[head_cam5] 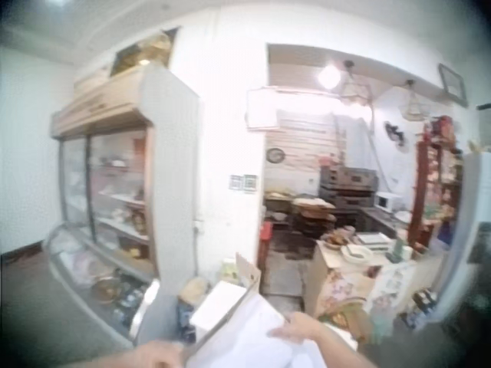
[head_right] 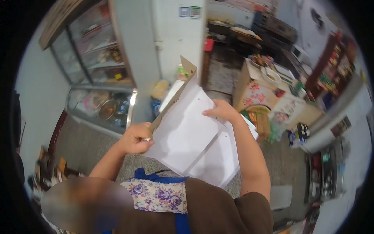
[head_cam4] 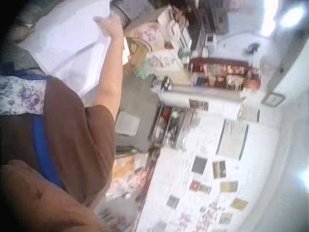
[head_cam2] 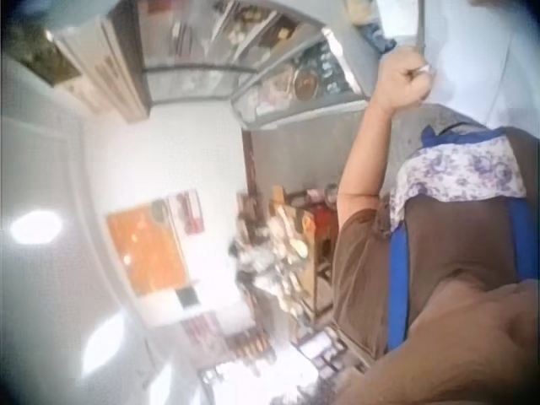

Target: The person unfolds a flat white styrofoam box, aligns the side panels, and uses scissors to trim excess material. The person then folds the box into a three-dimensional container and places it on a wooden bench.

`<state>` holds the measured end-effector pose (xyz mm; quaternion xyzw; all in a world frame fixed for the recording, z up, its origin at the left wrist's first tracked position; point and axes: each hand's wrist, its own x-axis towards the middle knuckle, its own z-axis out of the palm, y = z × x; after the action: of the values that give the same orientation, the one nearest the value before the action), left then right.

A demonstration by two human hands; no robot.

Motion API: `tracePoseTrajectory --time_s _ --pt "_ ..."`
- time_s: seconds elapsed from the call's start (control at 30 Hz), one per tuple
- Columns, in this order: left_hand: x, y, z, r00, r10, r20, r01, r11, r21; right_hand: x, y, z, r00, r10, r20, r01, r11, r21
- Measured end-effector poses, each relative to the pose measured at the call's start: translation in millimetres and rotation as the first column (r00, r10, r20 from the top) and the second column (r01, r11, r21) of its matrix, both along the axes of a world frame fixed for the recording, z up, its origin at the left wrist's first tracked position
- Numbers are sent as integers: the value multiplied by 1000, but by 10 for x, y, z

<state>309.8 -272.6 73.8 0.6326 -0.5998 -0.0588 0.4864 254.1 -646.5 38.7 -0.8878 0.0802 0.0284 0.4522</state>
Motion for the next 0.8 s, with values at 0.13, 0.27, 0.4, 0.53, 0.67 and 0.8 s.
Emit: tracePoseTrajectory --time_s 0.13,0.27,0.4,0.53,0.67,0.8 --pt "-224 322 -79 943 269 -197 -250 961 116 134 90 -78 996 33 83 -47 986 163" --pt "-587 616 -336 780 606 159 -621 780 74 305 463 156 976 105 189 -77 986 -150" --pt "-1090 766 -542 400 906 137 -910 410 -62 490 845 486 946 177 272 -150 982 -118" --pt "-1330 934 -525 -91 808 -581 -994 -109 5 394 1474 940 897 225 380 -211 974 -78" --pt "-1358 1423 -657 199 435 -878 -980 91 -177 456 2090 794 796 315 517 -344 938 -42" --pt "-1524 1717 -388 141 553 -821 -984 -13 -178 486 2477 498 730 376 571 -428 903 -48"
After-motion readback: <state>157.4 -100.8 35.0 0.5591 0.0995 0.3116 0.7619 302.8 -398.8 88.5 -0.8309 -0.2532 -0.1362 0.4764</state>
